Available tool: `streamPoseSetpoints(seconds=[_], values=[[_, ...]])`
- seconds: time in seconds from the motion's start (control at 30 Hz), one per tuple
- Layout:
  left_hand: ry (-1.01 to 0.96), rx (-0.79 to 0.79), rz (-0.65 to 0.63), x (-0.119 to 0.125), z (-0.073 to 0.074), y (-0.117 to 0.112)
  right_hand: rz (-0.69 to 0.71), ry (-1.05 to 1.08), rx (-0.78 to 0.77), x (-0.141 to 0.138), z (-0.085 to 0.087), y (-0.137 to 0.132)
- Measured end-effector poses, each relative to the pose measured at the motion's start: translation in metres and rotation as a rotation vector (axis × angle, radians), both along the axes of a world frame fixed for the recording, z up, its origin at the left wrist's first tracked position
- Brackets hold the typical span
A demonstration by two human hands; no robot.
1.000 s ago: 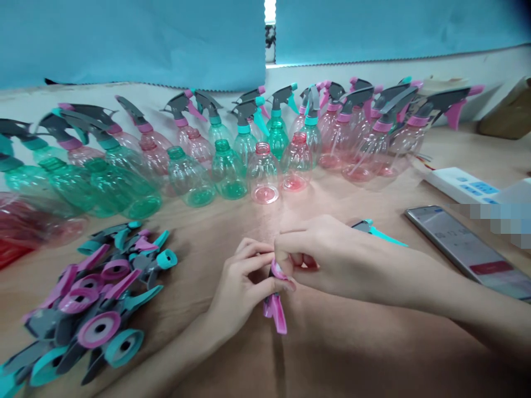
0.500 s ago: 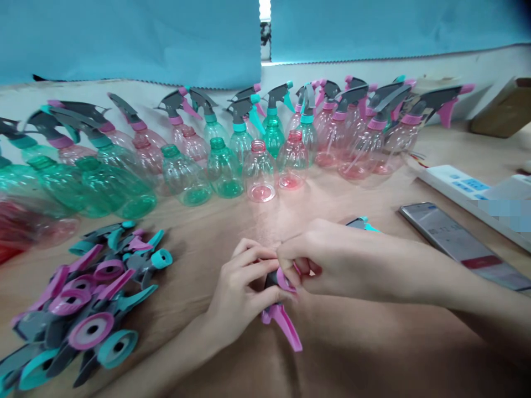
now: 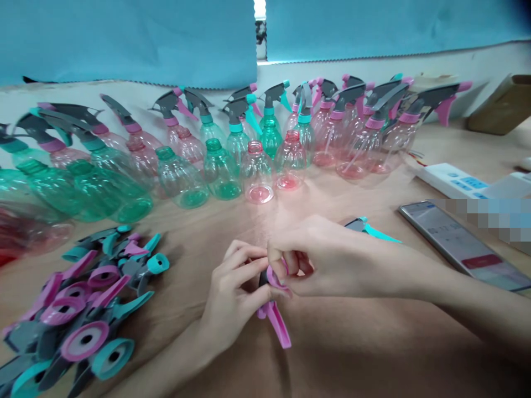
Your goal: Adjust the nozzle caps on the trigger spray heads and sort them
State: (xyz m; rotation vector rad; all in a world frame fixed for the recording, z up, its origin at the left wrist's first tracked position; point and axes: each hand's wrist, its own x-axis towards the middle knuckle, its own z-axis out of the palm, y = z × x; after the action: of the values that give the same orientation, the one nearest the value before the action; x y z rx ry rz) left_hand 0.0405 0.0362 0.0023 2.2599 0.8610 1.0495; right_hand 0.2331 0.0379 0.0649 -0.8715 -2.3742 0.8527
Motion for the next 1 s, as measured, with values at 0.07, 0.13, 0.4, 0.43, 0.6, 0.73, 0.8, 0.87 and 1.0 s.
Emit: streamPoseSetpoints(seconds=[0.07,0.13,0.4,0.43,0.6,0.73,0.8,0.87,1.0], values=[[0.004,-0.006,0.014,0.000,0.000,0.000,-0.051,0.030,-0.024,-0.004,0.000,-0.001],[0.010,-0.016,0.035,0.000,-0.001,0.000,-0.080,0.068,-0.042,-0.008,-0.001,-0.002],[0.027,0.007,0.086,0.002,-0.002,-0.003,-0.148,0.048,-0.092,-0.010,0.001,-0.008],[0.032,0.011,0.098,0.002,-0.002,-0.003,-0.172,0.037,-0.060,-0.012,0.000,-0.009],[0.030,0.018,0.126,0.002,-0.002,-0.004,-0.215,0.007,0.038,-0.015,-0.006,-0.011],[0.012,-0.023,0.063,0.002,-0.001,-0.003,-0.156,-0.060,-0.016,-0.006,-0.002,-0.006],[0.019,-0.062,0.023,0.002,-0.001,-0.001,-0.126,-0.109,-0.023,0.001,0.003,-0.002],[0.020,-0.084,-0.008,0.001,-0.001,0.000,-0.126,-0.159,0.003,0.006,0.007,0.003],[0.001,-0.062,0.012,0.001,-0.002,0.001,-0.139,-0.247,0.040,0.011,0.012,0.006]])
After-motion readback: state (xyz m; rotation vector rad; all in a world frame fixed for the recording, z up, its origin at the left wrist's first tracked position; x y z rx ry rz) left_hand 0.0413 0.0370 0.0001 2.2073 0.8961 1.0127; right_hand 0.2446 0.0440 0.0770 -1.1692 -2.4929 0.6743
